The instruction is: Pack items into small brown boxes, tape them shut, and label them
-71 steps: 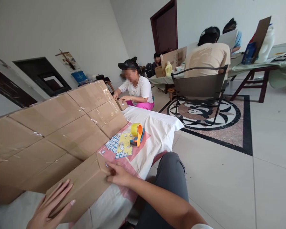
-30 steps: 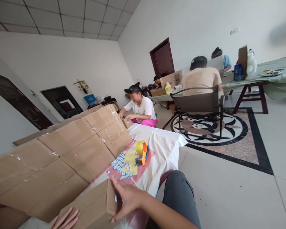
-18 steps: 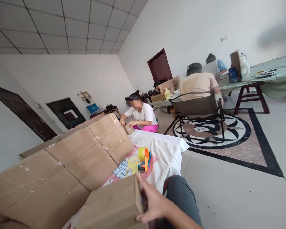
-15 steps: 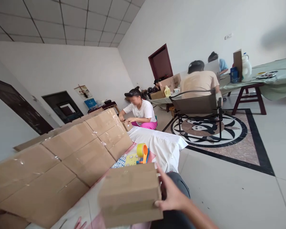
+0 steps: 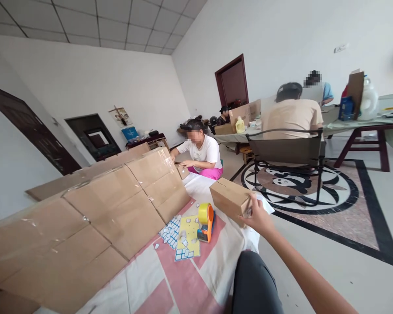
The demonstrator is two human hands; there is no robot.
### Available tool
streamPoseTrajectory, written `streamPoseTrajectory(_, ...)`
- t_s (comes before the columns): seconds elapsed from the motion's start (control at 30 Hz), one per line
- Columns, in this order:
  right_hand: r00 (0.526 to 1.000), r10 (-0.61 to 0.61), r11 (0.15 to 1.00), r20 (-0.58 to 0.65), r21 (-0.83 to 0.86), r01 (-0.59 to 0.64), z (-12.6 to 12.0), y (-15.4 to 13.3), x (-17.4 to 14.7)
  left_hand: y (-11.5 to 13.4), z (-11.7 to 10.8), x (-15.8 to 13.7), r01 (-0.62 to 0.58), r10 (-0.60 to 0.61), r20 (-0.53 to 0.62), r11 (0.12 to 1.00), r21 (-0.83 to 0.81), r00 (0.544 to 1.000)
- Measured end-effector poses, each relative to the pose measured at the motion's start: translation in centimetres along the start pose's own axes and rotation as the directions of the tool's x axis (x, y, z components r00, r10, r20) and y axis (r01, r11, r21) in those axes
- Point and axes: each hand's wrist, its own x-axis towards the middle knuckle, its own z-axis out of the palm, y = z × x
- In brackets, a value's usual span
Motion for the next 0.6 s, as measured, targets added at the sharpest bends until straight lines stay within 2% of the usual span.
streamPoseTrajectory(0.07,0.998,0.028,1.0,0.048,0.009,-0.028,2.9,-2.8,4.0,0.5,0.7,2.8,-0.019,0.019,-0.002,1.0,-0.005,1.0)
streamPoseTrajectory(0.13,0.996,0.011,0.999,0.093,0.032,-0.014,5.3,-6.0,8.0,0.1,0.9,2.7,-0.022,0.022,-0.002,0.999,-0.028,1.0)
streamPoseTrajectory(0.2,0.991,-0.053,0.998,0.126,0.053,0.047,7.4,-9.2,11.2,-0.9,0.5,-0.3,-0.005,0.004,-0.008,0.998,-0.066,1.0)
streamPoseTrajectory(0.3,0.983,-0.113,0.993,0.142,0.055,0.106,10.3,-13.3,13.7,-1.9,-0.8,-7.2,0.039,-0.046,-0.045,0.988,-0.151,0.998)
streamPoseTrajectory(0.37,0.981,-0.149,0.987,0.125,0.078,0.14,12.3,-15.6,13.8,-1.9,-2.4,-10.3,0.061,-0.082,-0.09,0.975,-0.211,0.993)
streamPoseTrajectory(0.43,0.957,-0.226,0.971,0.179,0.123,0.206,14.2,-17.9,12.3,-2.4,-4.9,-11.5,0.075,-0.117,-0.168,0.969,-0.234,0.979)
streamPoseTrajectory(0.47,0.925,-0.288,0.954,0.247,0.154,0.256,15.0,-19.2,10.9,-3.1,-6.6,-11.6,0.073,-0.124,-0.228,0.973,-0.22,0.966)
streamPoseTrajectory(0.5,0.869,-0.358,0.932,0.341,0.191,0.309,15.7,-20.7,9.2,-4.0,-8.6,-11.3,0.08,-0.137,-0.288,0.977,-0.2,0.948)
streamPoseTrajectory(0.53,0.788,-0.427,0.904,0.443,0.235,0.357,16.4,-22.3,7.1,-5.3,-10.7,-10.9,0.101,-0.164,-0.336,0.975,-0.197,0.927)
streamPoseTrajectory(0.6,0.557,-0.534,0.842,0.636,0.338,0.422,17.7,-26.0,2.0,-8.3,-15.1,-9.6,0.154,-0.23,-0.435,0.967,-0.203,0.87)
